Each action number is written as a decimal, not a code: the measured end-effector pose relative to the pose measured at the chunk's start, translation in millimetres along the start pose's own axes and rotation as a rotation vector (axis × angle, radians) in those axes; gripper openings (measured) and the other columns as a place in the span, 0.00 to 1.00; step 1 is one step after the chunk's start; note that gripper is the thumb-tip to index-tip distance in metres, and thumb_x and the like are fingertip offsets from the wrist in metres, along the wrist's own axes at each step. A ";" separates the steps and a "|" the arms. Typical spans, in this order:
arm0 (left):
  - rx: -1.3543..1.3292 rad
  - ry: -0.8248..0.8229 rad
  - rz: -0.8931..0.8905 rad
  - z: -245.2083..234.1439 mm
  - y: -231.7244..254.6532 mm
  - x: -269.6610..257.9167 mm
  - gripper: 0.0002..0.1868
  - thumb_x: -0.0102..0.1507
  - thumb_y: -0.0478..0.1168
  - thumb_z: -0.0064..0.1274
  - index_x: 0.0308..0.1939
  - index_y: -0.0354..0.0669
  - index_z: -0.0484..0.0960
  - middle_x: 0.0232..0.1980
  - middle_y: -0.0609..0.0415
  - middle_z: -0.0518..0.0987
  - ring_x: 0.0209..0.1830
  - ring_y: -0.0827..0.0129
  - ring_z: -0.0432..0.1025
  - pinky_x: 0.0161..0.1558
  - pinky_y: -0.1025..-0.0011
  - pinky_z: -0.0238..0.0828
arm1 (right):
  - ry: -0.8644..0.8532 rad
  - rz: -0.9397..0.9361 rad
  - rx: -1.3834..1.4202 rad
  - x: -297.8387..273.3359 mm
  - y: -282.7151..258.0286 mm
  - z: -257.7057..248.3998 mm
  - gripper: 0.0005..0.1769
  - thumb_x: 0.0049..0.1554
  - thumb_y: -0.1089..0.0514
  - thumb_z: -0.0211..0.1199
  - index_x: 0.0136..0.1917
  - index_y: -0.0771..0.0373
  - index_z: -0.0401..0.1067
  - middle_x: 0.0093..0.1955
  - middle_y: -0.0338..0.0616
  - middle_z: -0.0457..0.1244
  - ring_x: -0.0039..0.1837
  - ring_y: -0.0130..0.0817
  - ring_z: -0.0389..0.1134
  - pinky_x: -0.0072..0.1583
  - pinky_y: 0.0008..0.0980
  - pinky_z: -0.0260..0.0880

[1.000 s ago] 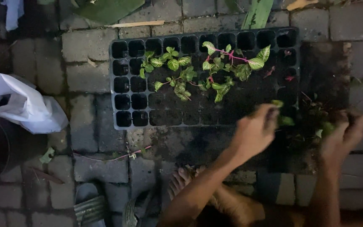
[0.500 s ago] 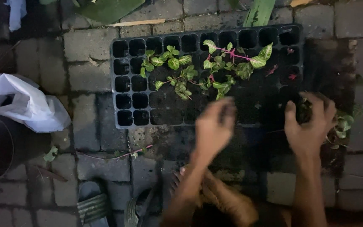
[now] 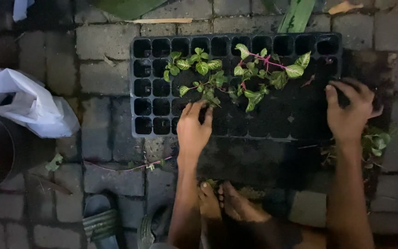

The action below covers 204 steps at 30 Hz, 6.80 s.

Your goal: The person is planting small plant cuttings into a multi-cell seedling tray filled with soil while sitting on the ground.

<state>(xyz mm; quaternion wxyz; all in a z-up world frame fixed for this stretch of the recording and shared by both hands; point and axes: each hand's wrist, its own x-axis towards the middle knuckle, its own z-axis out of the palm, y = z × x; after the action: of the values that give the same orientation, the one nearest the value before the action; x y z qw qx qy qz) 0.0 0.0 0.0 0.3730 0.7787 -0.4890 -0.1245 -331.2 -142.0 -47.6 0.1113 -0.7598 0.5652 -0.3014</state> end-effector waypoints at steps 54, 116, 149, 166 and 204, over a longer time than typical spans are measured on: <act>-0.452 -0.096 0.026 56.3 35.6 38.5 0.14 0.68 0.39 0.60 0.55 0.37 0.84 0.46 0.41 0.84 0.43 0.47 0.81 0.45 0.55 0.81 | -0.184 0.084 0.592 7.7 -125.4 50.7 0.14 0.64 0.65 0.69 0.63 0.63 0.80 0.33 0.53 0.63 0.36 0.41 0.65 0.40 0.39 0.63; 0.133 0.190 -0.145 -29.0 -42.1 50.8 0.10 0.68 0.38 0.56 0.45 0.32 0.80 0.39 0.42 0.76 0.35 0.40 0.77 0.31 0.52 0.77 | -0.311 -0.068 0.187 18.8 -187.2 41.8 0.23 0.54 0.48 0.76 0.61 0.57 0.81 0.49 0.56 0.70 0.49 0.59 0.73 0.49 0.51 0.73; -0.618 -0.525 0.123 238.4 209.7 -49.7 0.33 0.60 0.49 0.43 0.62 0.25 0.71 0.57 0.23 0.72 0.46 0.32 0.73 0.49 0.47 0.74 | 0.105 0.578 0.764 -41.4 58.3 -42.0 0.34 0.72 0.33 0.38 0.68 0.59 0.71 0.63 0.35 0.66 0.59 0.21 0.66 0.62 0.24 0.67; 0.023 0.051 0.010 -5.9 3.8 90.2 0.22 0.61 0.36 0.59 0.59 0.43 0.78 0.53 0.47 0.83 0.47 0.57 0.79 0.45 0.63 0.80 | -0.014 -0.224 0.120 63.5 43.0 26.9 0.14 0.69 0.72 0.77 0.66 0.79 0.82 0.54 0.62 0.71 0.47 0.47 0.69 0.51 0.41 0.70; 0.048 0.068 0.103 -7.9 -44.7 111.4 0.08 0.63 0.38 0.61 0.43 0.39 0.84 0.44 0.49 0.75 0.38 0.54 0.74 0.42 0.60 0.73 | -0.110 -0.062 0.482 72.7 -21.8 16.3 0.07 0.73 0.74 0.61 0.64 0.76 0.72 0.57 0.56 0.69 0.54 0.42 0.71 0.56 0.37 0.71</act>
<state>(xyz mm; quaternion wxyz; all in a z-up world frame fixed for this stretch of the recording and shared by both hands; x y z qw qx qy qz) 89.0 -80.7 -6.9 0.3764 0.7649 -0.5184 -0.0666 -291.3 -204.8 -25.3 0.3106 -0.7436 0.4464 -0.3889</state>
